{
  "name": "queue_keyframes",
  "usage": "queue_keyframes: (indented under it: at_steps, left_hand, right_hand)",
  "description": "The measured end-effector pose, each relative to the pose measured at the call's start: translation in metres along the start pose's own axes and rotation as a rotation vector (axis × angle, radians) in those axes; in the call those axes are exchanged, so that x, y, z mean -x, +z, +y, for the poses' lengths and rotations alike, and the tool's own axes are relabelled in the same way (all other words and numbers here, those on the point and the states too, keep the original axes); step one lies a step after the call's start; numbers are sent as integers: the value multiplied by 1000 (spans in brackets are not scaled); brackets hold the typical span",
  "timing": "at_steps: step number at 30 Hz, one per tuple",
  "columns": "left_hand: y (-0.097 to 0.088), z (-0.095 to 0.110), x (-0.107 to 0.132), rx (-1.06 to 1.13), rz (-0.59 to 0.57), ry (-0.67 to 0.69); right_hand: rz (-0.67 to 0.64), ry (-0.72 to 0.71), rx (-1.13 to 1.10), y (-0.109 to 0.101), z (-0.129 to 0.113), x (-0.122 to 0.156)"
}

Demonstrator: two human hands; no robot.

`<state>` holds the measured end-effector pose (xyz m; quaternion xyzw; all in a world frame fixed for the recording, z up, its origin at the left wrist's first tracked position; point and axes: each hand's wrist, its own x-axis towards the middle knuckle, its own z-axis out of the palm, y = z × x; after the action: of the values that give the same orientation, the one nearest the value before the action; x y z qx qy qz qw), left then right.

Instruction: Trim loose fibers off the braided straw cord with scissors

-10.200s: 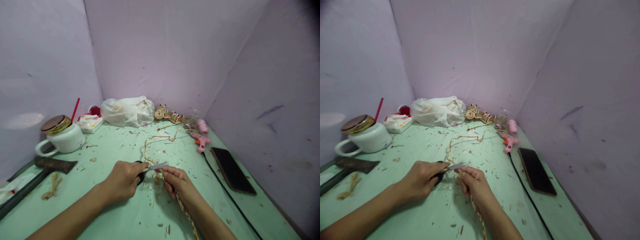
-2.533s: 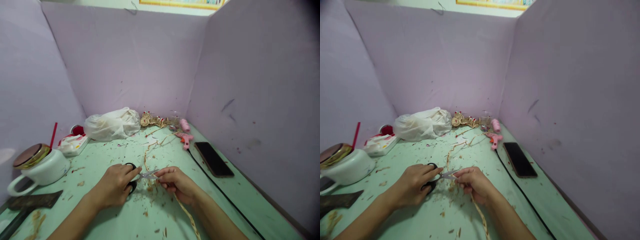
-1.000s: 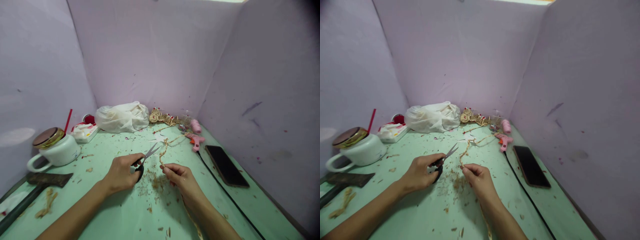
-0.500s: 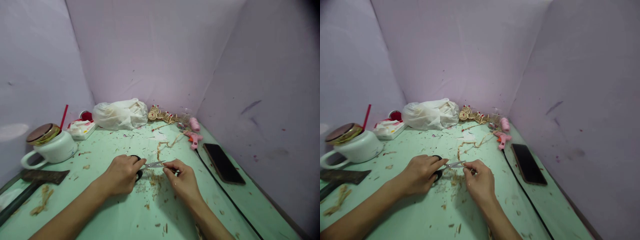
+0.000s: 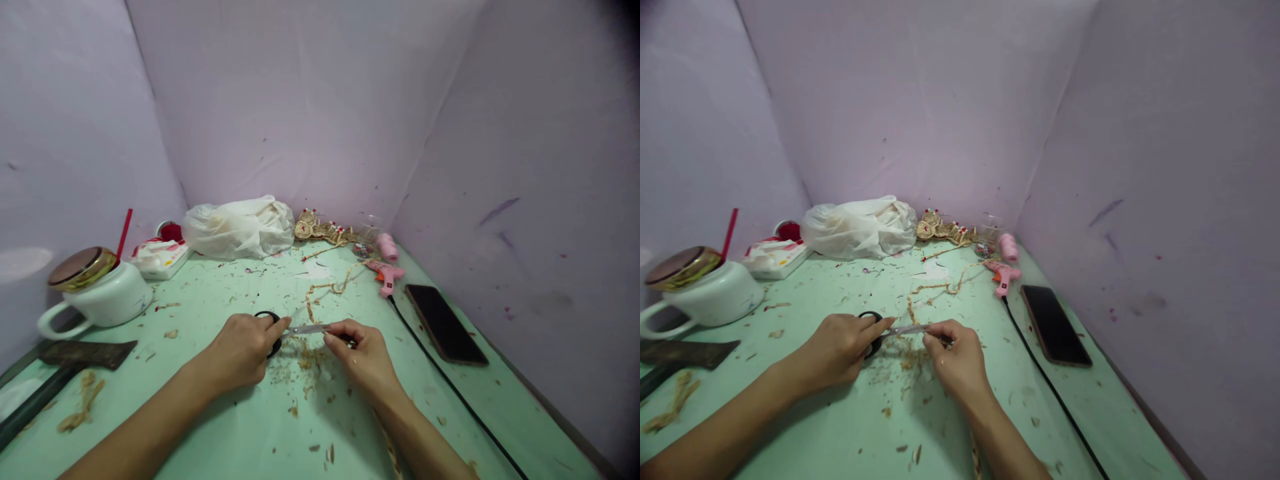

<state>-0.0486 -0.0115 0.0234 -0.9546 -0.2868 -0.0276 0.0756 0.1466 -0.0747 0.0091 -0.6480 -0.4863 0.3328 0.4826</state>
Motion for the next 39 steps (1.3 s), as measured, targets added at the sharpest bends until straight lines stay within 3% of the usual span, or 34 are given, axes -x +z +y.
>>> queue_keyframes:
  at_steps: [11,22,31,36,39]
  left_hand:
    - [5,-1,-2,166,-4,-8]
    - [2,7,0,52,19,-45]
    - [1,13,-3,56,-5,-65]
    - [3,11,-3,112,-22,-62]
    - [4,8,-2,241,26,-74]
  right_hand:
    - [23,61,-127,0,0,-3]
    - [-23,154,-243,5,1,0]
    - [-55,112,-240,7,0,0]
    - [-66,124,-235,6,0,1]
    - [-61,152,-245,4,-2,1]
